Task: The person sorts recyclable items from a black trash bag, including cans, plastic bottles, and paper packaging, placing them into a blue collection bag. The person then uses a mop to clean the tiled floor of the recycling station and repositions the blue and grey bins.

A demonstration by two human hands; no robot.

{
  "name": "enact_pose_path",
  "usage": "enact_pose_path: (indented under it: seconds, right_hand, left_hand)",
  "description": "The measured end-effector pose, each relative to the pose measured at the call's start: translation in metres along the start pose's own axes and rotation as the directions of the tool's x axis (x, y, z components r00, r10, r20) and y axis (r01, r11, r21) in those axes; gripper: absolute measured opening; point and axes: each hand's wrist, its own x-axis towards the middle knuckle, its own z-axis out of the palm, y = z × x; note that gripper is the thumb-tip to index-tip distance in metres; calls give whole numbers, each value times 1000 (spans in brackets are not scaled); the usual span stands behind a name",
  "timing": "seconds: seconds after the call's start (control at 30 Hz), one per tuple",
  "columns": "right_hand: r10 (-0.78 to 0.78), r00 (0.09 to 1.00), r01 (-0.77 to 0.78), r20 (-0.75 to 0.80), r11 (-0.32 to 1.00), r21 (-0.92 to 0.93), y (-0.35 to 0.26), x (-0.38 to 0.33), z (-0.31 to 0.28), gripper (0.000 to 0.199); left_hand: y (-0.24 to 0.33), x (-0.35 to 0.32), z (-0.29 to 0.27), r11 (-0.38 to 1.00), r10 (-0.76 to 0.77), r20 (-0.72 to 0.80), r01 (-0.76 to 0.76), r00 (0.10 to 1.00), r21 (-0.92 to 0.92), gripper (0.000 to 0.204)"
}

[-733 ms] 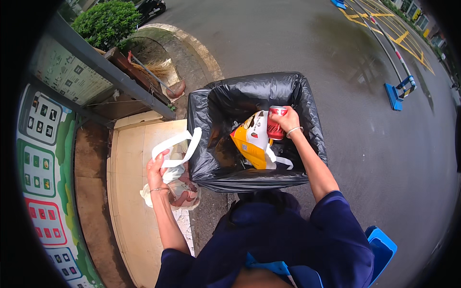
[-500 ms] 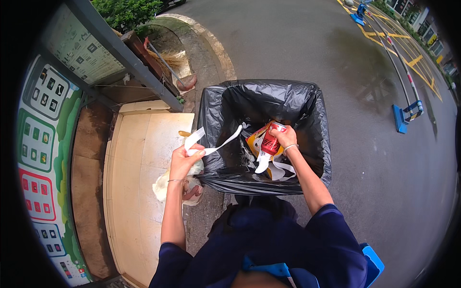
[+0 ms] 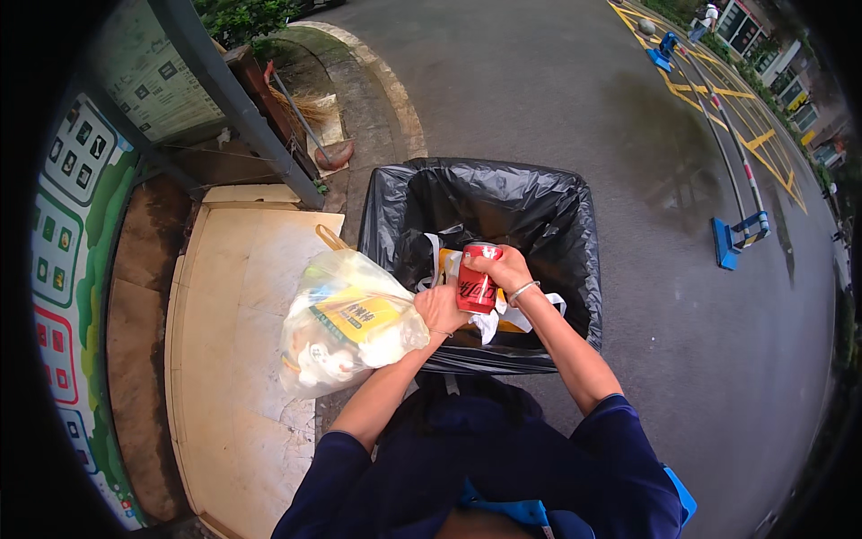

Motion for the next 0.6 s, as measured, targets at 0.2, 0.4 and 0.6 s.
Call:
enact_pose_path:
  seconds: [0.2,0.4,0.6]
  right_hand:
    - [50,992,-22,112,970,-240,-2,-12,-13,46]
    - [-25,973,183,228,686,-705,-18,-54,-101,71]
    - [-222,881,467,417,541,-699,-14,-71,-93,48]
  left_hand:
    - [-20,0,7,996,91,31,-91,995,4,10]
    - [-38,12,-12,995,-80,-30,79,996,-54,7]
    - [-42,-7,-19,982,4,-15,-7,1000,-187,22]
